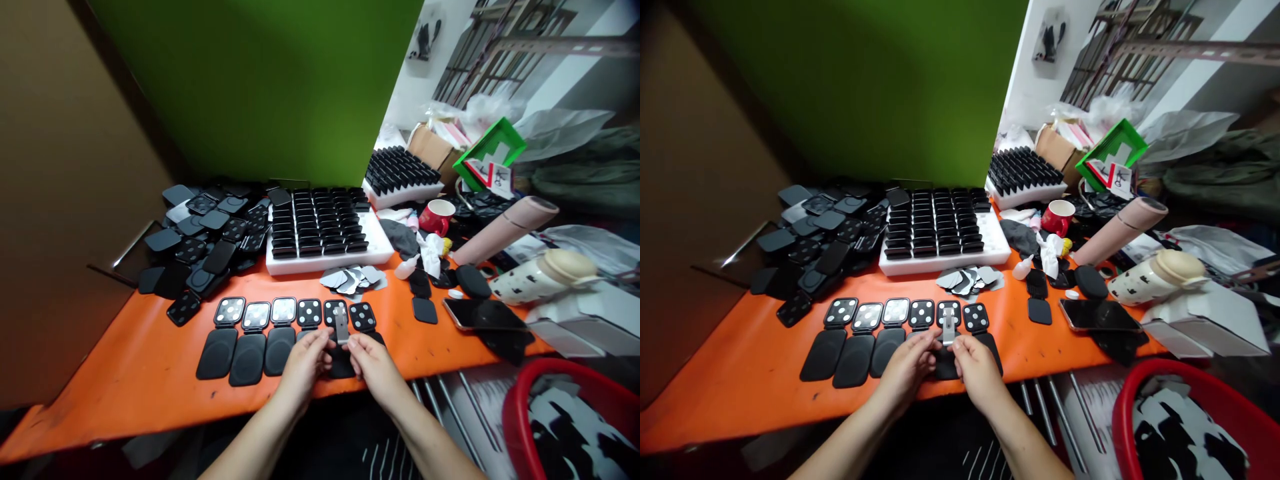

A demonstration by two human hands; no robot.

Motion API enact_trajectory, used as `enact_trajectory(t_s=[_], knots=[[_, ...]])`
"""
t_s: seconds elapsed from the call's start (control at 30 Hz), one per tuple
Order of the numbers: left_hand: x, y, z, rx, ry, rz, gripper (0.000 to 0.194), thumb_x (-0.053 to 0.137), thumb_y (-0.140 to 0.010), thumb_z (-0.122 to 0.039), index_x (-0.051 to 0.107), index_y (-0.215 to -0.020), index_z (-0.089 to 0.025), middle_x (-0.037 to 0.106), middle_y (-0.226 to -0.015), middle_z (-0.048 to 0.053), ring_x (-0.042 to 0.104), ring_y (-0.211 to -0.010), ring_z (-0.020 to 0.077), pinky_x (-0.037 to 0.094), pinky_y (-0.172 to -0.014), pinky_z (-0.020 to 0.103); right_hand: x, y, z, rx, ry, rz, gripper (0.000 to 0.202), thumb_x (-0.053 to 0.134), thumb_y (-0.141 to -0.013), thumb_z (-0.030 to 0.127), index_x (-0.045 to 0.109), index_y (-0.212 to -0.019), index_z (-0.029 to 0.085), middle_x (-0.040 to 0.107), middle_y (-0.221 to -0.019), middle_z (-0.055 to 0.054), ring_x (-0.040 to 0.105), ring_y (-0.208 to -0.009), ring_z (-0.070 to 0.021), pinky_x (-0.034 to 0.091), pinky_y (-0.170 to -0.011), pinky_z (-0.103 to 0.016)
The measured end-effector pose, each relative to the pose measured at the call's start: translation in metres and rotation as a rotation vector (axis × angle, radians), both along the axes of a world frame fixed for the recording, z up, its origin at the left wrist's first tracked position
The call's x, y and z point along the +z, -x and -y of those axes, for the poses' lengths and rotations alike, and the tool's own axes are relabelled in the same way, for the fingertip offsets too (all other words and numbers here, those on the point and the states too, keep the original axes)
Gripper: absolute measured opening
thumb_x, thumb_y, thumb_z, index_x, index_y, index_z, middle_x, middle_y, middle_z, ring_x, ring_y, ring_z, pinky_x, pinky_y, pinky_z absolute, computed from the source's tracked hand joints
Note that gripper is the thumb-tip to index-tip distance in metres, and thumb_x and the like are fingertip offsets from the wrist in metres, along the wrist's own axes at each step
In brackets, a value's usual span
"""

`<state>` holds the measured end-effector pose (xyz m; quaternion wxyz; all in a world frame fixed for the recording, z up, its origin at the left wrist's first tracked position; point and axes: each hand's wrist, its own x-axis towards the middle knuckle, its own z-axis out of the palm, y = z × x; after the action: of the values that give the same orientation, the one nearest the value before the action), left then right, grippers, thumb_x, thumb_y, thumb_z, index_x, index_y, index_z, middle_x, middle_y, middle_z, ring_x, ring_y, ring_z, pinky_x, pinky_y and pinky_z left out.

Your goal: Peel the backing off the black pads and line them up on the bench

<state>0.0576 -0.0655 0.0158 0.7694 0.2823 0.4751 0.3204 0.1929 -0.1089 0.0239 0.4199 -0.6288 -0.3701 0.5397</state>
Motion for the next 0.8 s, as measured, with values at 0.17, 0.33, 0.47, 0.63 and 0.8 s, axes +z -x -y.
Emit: enact_trajectory(t_s=[0.17, 0.33, 0.47, 0.63, 0.8], knots=[[-0.001, 0.003, -0.016, -0.046, -0.121, -0.127, 0.025, 0.069, -0.065, -0.036, 0.060, -0.061, -0.013, 0.050, -0.046, -0.005, 0.037, -0.036, 0.0046, 0.025, -0.037, 0.017, 0.009, 0.006, -0.003, 0.058, -0.019, 0.009, 0.032, 0.044, -0.082, 0.046, 0.054, -0.074, 0.016, 0.039, -0.046, 0.007, 0.034, -0.042, -0.0087, 0.027, -0.043, -0.020], [0.005, 0.002, -0.023, -0.072, -0.226, -0.196, 0.026, 0.067, -0.066, -0.036, 0.057, -0.055, -0.014, 0.045, -0.043, -0.006, 0.036, -0.037, 0.0057, 0.024, -0.038, 0.018, 0.006, 0.008, -0.006, 0.031, -0.017, 0.004, 0.029, 0.046, -0.082, 0.043, 0.055, -0.075, 0.017, 0.039, -0.047, 0.007, 0.035, -0.043, -0.0084, 0.028, -0.044, -0.021], [0.008, -0.002, -0.024, -0.068, -0.271, -0.202, 0.026, 0.065, -0.068, -0.037, 0.057, -0.056, -0.014, 0.044, -0.044, -0.006, 0.036, -0.039, 0.0060, 0.024, -0.040, 0.018, 0.005, 0.006, -0.008, -0.032, -0.032, -0.012, 0.028, 0.050, -0.078, 0.044, 0.054, -0.071, 0.017, 0.039, -0.048, 0.007, 0.035, -0.044, -0.0086, 0.029, -0.044, -0.021], [0.008, -0.005, -0.022, -0.056, -0.249, -0.173, 0.028, 0.061, -0.072, -0.039, 0.066, -0.079, -0.013, 0.050, -0.056, -0.003, 0.040, -0.043, 0.0065, 0.029, -0.043, 0.018, 0.018, -0.022, -0.023, -0.188, -0.101, 0.018, 0.028, 0.056, -0.075, 0.043, 0.056, -0.067, 0.016, 0.039, -0.046, 0.006, 0.037, -0.044, -0.0094, 0.031, -0.045, -0.022], [0.004, -0.003, -0.020, -0.037, -0.178, -0.153, 0.032, 0.064, -0.068, -0.041, 0.067, -0.082, -0.013, 0.052, -0.057, -0.002, 0.041, -0.042, 0.0061, 0.030, -0.042, 0.018, 0.026, -0.070, -0.061, -0.322, -0.137, 0.038, 0.026, 0.058, -0.071, 0.042, 0.055, -0.065, 0.017, 0.041, -0.045, 0.006, 0.039, -0.042, -0.0090, 0.032, -0.044, -0.022]])
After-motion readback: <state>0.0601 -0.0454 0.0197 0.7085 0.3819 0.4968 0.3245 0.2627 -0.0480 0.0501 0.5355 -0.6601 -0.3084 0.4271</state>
